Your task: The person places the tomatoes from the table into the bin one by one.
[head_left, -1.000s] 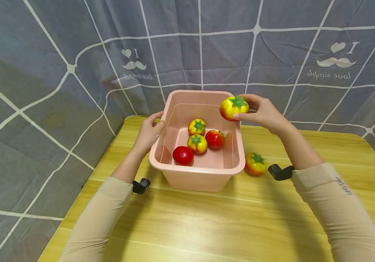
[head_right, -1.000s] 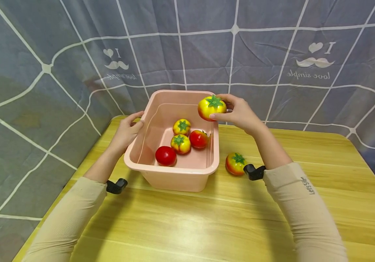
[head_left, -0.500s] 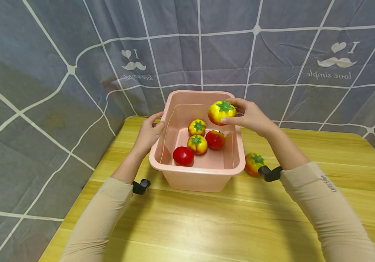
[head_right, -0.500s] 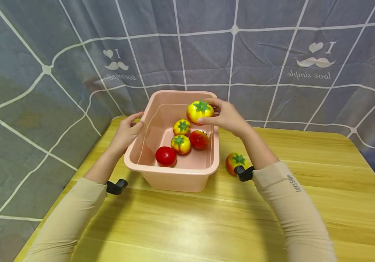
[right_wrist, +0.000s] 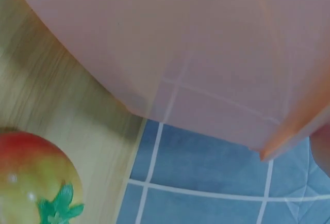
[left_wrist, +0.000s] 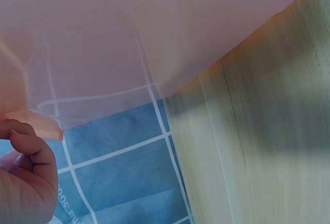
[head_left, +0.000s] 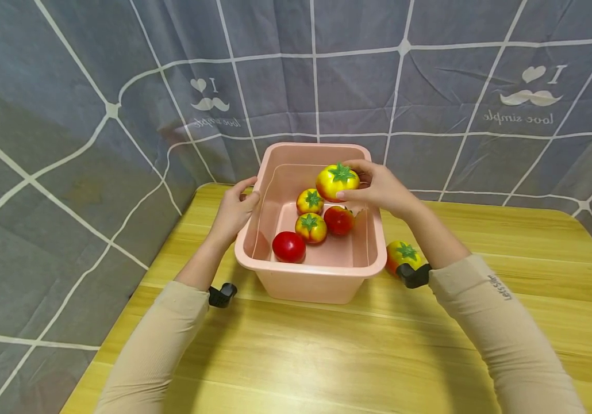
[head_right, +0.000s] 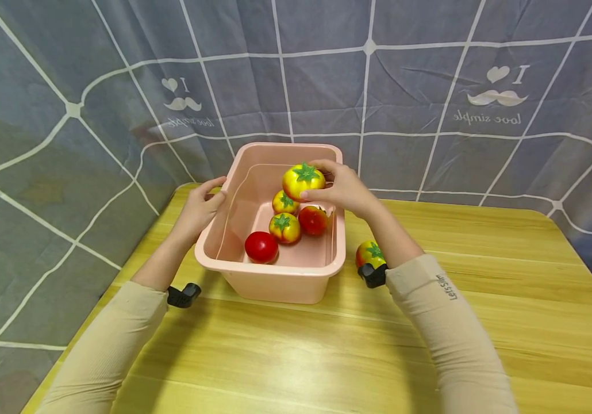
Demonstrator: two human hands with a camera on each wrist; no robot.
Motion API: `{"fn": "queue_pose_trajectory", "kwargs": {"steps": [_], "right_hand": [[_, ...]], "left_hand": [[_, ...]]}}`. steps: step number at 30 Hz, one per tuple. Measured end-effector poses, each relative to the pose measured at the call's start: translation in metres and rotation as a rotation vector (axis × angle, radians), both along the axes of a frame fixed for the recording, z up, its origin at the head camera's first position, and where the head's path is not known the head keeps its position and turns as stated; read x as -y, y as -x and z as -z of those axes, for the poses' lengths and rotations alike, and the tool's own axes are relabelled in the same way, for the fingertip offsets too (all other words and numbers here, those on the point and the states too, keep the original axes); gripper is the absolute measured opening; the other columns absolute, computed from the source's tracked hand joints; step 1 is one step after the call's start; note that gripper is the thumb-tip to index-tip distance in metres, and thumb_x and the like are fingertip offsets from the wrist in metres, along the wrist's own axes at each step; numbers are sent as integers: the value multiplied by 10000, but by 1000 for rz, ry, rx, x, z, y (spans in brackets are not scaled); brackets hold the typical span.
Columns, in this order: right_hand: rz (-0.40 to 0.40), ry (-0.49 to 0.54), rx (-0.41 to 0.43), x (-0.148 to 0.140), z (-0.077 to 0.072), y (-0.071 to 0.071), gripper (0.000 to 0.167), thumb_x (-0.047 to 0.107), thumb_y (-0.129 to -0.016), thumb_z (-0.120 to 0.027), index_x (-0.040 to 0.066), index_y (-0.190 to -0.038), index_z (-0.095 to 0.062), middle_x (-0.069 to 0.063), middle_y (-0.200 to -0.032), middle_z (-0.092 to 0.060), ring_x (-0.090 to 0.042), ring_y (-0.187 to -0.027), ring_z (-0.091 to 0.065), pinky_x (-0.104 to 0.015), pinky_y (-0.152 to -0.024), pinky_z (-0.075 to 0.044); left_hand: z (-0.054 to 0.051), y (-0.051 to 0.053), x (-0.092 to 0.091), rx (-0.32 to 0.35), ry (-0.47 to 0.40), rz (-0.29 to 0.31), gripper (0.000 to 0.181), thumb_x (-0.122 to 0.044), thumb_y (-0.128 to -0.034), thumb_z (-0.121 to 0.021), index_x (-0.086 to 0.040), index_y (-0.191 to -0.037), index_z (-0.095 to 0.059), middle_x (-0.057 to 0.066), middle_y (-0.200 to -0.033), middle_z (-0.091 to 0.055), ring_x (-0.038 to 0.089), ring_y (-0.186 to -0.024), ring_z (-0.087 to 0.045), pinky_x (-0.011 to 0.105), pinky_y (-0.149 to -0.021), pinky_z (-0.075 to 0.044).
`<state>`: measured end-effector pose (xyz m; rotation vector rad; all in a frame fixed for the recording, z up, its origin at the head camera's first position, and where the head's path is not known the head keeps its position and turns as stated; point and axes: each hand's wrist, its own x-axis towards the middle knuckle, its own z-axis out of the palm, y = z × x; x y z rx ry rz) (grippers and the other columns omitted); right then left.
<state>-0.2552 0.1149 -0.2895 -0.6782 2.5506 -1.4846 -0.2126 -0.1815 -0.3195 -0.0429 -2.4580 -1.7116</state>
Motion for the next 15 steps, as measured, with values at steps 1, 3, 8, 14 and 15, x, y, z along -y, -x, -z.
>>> {"fn": "queue_pose_trajectory", "kwargs": {"steps": [1,3,8,14,15], "right_hand": [[-2,-2,0,1,0,0,650,143,-852,-764,-8,-1418,-482,-200,-1306,-557,-338,-1168,-550,-438,-1037,-443],[-6,0,2,3,1,0,626,133,-856,-757,-22,-1401,-490,-207,-1298,-562,-341,-1169,-555,-432,-1032,-450],[-6,8,-8,6,1,-1,516,84,-883,-724,-98,-1323,-524,-254,-1284,-561,-377,-1184,-558,-430,-1035,-446],[0,-14,-7,6,2,-1,517,104,-894,-724,-93,-1329,-525,-251,-1301,-551,-367,-1191,-550,-442,-1045,-436],[1,-16,-5,6,2,-1,522,110,-894,-724,-88,-1334,-524,-248,-1305,-550,-365,-1193,-549,-443,-1047,-435]], "left_hand": [[0,0,0,3,-1,0,486,-124,-984,-491,7,-1452,-478,174,-931,-582,138,-744,-534,173,-641,-483],[0,0,0,6,-3,-1,482,-126,-987,-494,3,-1452,-480,177,-942,-584,142,-746,-536,174,-640,-486],[1,1,0,2,15,-9,481,-124,-984,-492,4,-1448,-486,164,-914,-572,132,-734,-522,166,-630,-474],[0,0,0,6,4,-3,493,-127,-982,-488,8,-1456,-473,166,-913,-578,114,-731,-525,160,-629,-478],[0,0,0,8,-1,-1,496,-127,-982,-487,9,-1458,-469,168,-911,-577,112,-728,-525,161,-628,-479]]}}
